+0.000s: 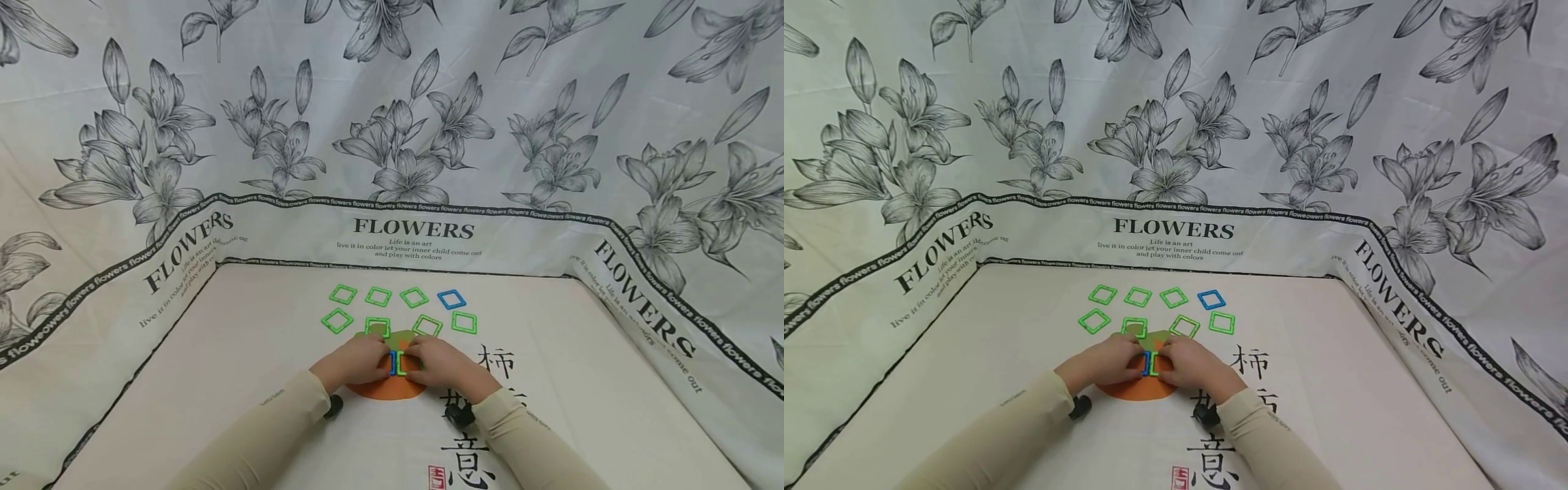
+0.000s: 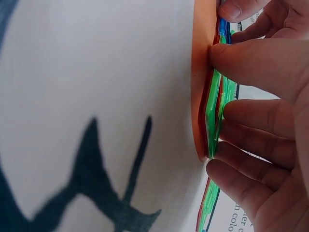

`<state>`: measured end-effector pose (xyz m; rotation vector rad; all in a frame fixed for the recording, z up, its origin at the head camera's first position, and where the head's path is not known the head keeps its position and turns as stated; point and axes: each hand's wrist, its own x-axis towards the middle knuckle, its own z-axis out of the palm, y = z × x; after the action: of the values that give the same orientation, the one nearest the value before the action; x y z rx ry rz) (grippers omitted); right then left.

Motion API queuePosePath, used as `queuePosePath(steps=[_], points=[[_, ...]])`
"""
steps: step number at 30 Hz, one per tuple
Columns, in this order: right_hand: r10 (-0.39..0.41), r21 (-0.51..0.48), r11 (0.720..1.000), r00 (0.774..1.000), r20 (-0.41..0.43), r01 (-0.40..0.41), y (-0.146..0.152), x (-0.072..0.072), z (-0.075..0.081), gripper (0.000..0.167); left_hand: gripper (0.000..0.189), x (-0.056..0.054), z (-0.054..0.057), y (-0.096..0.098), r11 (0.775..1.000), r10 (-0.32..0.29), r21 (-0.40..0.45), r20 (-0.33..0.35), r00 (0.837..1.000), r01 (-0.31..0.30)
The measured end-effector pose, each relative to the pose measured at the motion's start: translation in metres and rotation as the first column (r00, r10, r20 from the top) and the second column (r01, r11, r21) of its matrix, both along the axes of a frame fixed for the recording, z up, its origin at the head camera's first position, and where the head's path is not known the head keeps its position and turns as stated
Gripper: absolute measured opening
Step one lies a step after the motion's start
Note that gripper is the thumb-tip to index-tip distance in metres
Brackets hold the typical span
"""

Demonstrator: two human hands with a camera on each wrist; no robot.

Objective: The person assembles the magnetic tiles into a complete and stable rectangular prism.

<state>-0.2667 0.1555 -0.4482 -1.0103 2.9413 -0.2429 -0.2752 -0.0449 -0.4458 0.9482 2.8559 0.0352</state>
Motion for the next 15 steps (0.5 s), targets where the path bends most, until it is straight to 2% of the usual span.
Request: queuePosePath(steps=[10,15], points=[[0.005,0.013,1.000,1.000,0.001,-0.005,0.0004,-0.0006,0.0002,0.043,0.043,-0.0013,-0.0016,0.0010,1.000,0.009,-0.006,0.003,1.000,-0.009],[-0.009,0.017,1.000,1.000,0.026,0.009,-0.0007,-0.0007,0.0021,0.041,0.041,-0.0041,-0.0018,0.0000,0.999,0.030,0.029,0.036,0.999,-0.031]])
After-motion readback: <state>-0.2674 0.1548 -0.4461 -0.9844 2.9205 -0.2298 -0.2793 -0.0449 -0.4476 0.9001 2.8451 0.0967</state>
